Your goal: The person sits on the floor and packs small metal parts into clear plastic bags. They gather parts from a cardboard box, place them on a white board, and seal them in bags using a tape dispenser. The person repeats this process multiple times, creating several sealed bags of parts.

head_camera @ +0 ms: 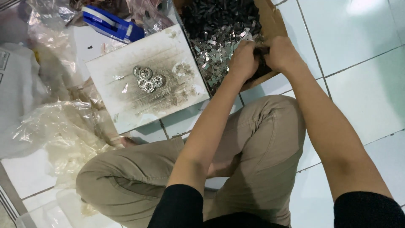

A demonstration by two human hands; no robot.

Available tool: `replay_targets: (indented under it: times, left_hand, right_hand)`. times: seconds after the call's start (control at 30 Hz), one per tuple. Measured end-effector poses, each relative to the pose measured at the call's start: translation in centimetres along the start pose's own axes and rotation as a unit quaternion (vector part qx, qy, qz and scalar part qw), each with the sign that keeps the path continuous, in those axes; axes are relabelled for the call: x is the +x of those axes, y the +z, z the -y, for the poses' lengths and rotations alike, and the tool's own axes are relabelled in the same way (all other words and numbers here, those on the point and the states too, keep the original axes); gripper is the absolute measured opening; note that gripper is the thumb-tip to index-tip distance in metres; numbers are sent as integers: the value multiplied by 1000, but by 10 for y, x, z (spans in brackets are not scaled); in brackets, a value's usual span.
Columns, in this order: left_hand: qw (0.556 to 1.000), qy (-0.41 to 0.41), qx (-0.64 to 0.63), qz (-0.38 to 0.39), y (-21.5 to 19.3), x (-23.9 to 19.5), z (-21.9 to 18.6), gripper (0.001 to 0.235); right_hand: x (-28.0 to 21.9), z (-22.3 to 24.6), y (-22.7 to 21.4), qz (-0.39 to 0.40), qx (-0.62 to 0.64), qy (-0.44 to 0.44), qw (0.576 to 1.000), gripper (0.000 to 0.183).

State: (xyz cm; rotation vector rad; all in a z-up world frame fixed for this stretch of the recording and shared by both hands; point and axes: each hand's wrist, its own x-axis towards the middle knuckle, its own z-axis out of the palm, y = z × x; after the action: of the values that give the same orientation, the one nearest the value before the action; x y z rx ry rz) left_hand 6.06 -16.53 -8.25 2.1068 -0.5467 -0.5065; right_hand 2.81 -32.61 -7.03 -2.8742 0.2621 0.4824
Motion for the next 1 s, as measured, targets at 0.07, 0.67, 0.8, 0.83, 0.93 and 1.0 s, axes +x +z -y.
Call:
replay_targets:
  times: [0.07, 0.67, 0.8, 0.83, 0.93, 1.0]
  left_hand:
    - [995, -28, -99, -13, -21, -7, -11, 17]
    - [953, -55, -188, -233, -228, -175, 83, 14]
    - [934, -142, -178, -273, -239, -194, 104, 13]
    - [932, -146, -185, -275, -238, -193, 111, 13]
    - [933, -138, -149, -295, -233, -191, 127, 34]
    - [955, -93, -41, -278, -233, -190, 128, 48]
  right_hand:
    - [-5, -2, -14, -10, 47, 2, 999, 21]
    - [-10, 271, -11, 96, 390, -187, 896, 11]
    - [-22, 305, -1, 34, 401, -153, 903, 25]
    - [-24, 306, 0, 39, 394, -152, 905, 25]
    - [-25, 304, 3, -9, 422, -143, 895, 34]
    - [-22, 298, 9, -80, 432, -171, 882, 28]
